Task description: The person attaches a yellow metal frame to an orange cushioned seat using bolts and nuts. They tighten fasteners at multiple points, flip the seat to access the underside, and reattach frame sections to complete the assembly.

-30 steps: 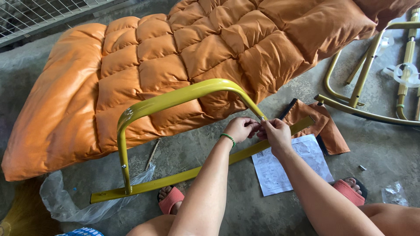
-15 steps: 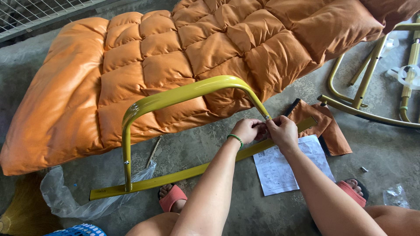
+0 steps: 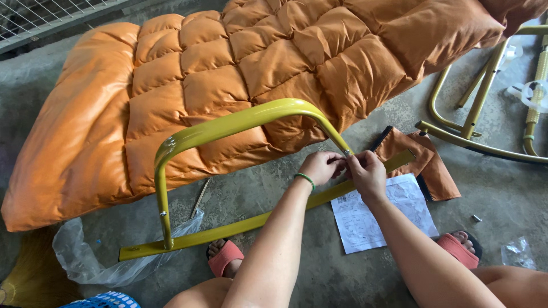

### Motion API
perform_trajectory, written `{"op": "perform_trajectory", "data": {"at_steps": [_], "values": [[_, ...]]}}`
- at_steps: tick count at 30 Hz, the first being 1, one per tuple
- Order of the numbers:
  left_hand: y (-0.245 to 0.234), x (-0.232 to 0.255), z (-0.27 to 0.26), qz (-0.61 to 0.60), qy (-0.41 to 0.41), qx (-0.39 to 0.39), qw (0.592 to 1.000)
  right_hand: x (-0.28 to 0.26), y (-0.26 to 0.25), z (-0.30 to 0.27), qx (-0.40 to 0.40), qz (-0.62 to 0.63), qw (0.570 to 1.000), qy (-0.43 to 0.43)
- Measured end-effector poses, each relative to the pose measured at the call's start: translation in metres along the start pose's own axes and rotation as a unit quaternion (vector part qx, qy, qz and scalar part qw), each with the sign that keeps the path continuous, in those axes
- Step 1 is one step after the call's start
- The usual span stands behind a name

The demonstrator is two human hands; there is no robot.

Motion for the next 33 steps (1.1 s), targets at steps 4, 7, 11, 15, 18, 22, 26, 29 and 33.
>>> {"op": "perform_trajectory", "data": {"at_steps": [4, 7, 11, 15, 18, 22, 26, 29, 33], "values": [[0.005, -0.016, 0.003, -0.114, 0.001, -0.045, 0.993, -0.007, 0.000, -0.005, 0.001, -0.055, 0.998, -0.014], [0.005, -0.022, 0.005, -0.134, -0.004, -0.033, 0.990, -0.010, -0.002, 0.001, -0.008, -0.021, 1.000, -0.007], [0.007, -0.017, 0.007, -0.130, 0.008, -0.027, 0.991, -0.010, -0.005, 0.018, -0.057, 0.061, 0.994, 0.068], [0.004, -0.017, 0.003, -0.159, 0.006, -0.039, 0.986, -0.006, -0.003, 0.019, -0.083, 0.055, 0.992, 0.083], [0.000, -0.019, 0.002, -0.108, 0.013, -0.061, 0.992, -0.002, 0.004, 0.016, -0.102, 0.056, 0.991, 0.068], [-0.002, -0.021, -0.005, -0.030, 0.044, -0.007, 0.999, 0.003, 0.009, 0.010, -0.089, 0.032, 0.994, 0.048], [0.000, -0.013, -0.008, -0.025, 0.067, 0.017, 0.997, -0.004, 0.004, 0.008, -0.099, 0.017, 0.995, 0.017], [-0.004, -0.007, -0.008, -0.009, 0.084, 0.027, 0.996, -0.009, 0.003, 0.006, -0.104, -0.001, 0.994, -0.021], [-0.003, 0.000, -0.004, 0.029, 0.084, 0.056, 0.994, -0.009, 0.000, 0.012, -0.122, 0.037, 0.992, 0.015]]}}
Point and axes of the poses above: each hand's wrist, its own z-axis towards the middle knuckle, its own y-axis out of the palm, x = y × z, the point moved 5 cm from there along z, towards the middle knuckle, and after that the axes turned 8 degrees about y, right-handed, at the moved point
